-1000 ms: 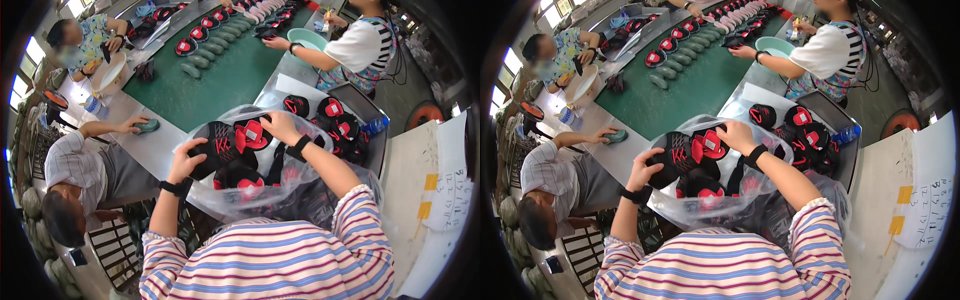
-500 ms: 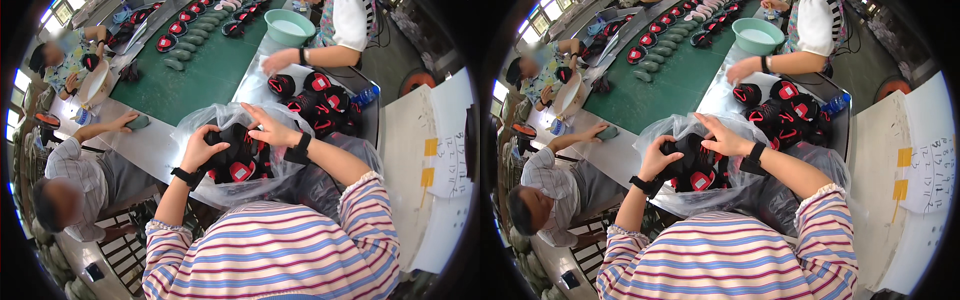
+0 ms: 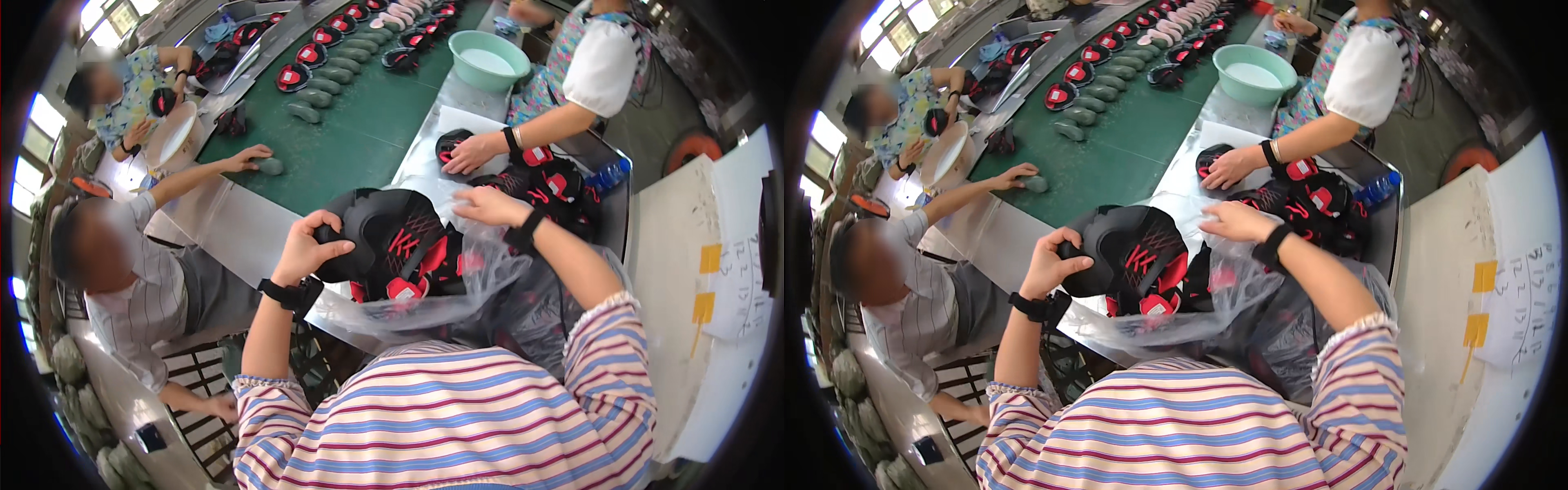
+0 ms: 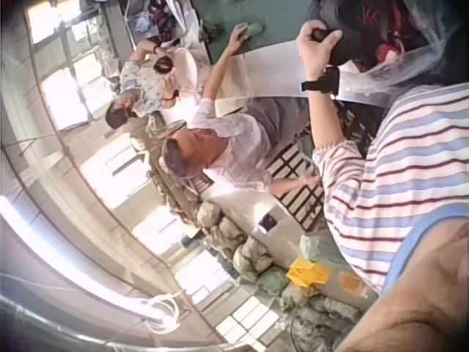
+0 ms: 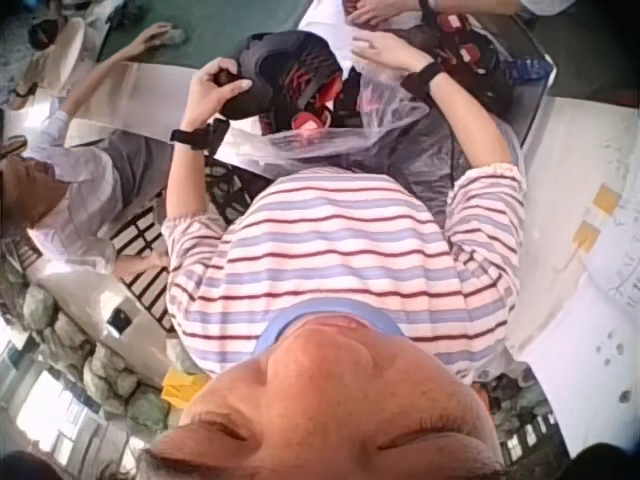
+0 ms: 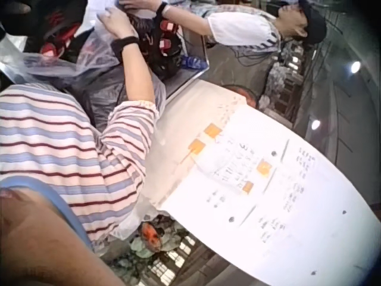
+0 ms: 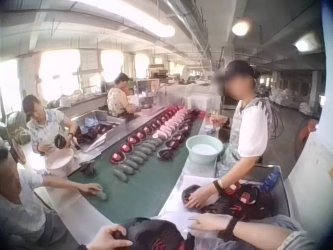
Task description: The person retrieves a large sack containing black and red shoes and unpacks them onto a metal table. They then pick up pairs of shoes, inspect them, and place them into a clear plastic bag. The person repeats this process, handling multiple pairs of shoes and organizing them within the bag.
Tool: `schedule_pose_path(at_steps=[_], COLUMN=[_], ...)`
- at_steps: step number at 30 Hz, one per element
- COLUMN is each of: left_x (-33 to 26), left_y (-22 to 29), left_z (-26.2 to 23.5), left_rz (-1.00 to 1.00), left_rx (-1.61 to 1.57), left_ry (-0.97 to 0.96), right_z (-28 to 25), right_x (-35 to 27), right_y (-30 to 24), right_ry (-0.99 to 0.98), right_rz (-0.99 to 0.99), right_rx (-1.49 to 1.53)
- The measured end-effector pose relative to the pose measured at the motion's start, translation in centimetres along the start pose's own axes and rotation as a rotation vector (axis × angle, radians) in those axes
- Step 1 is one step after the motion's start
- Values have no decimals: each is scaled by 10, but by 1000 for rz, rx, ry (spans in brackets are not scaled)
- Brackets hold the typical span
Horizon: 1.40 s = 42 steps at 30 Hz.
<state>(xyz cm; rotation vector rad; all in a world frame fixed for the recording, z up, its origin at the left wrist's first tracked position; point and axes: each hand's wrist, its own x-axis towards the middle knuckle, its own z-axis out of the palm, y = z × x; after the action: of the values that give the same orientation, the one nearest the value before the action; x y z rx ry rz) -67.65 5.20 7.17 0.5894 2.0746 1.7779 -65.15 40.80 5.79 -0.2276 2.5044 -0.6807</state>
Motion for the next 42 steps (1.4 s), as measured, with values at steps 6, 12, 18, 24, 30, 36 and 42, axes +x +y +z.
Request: schedule_pose_path(at_steps=[6, 12, 18, 24, 30, 36, 42], left_x=[30, 33, 49, 70, 63, 45, 29], left_y=[20, 17, 12, 18, 26, 9, 7], left_z=[4, -39, -31, 2, -2, 15, 39], left_rz=[119, -10, 32, 53, -81, -67, 125], left_rx=[58, -154, -245, -180, -815, -1220, -1275], left_ry=[-26, -132, -191, -284, -414, -373, -243], right_z=[8, -35, -11, -4, 17, 40, 41], right_x=[-15, -17, 1, 15, 10, 4, 9], right_y=[-75, 53, 160, -42, -37, -62, -69], right_ry=[180, 407, 1147, 537, -95, -18, 3], right_rz=[-425, -17, 594, -448, -88, 13, 79], right_rx=[751, 1660, 381, 325, 1929, 1918, 2069])
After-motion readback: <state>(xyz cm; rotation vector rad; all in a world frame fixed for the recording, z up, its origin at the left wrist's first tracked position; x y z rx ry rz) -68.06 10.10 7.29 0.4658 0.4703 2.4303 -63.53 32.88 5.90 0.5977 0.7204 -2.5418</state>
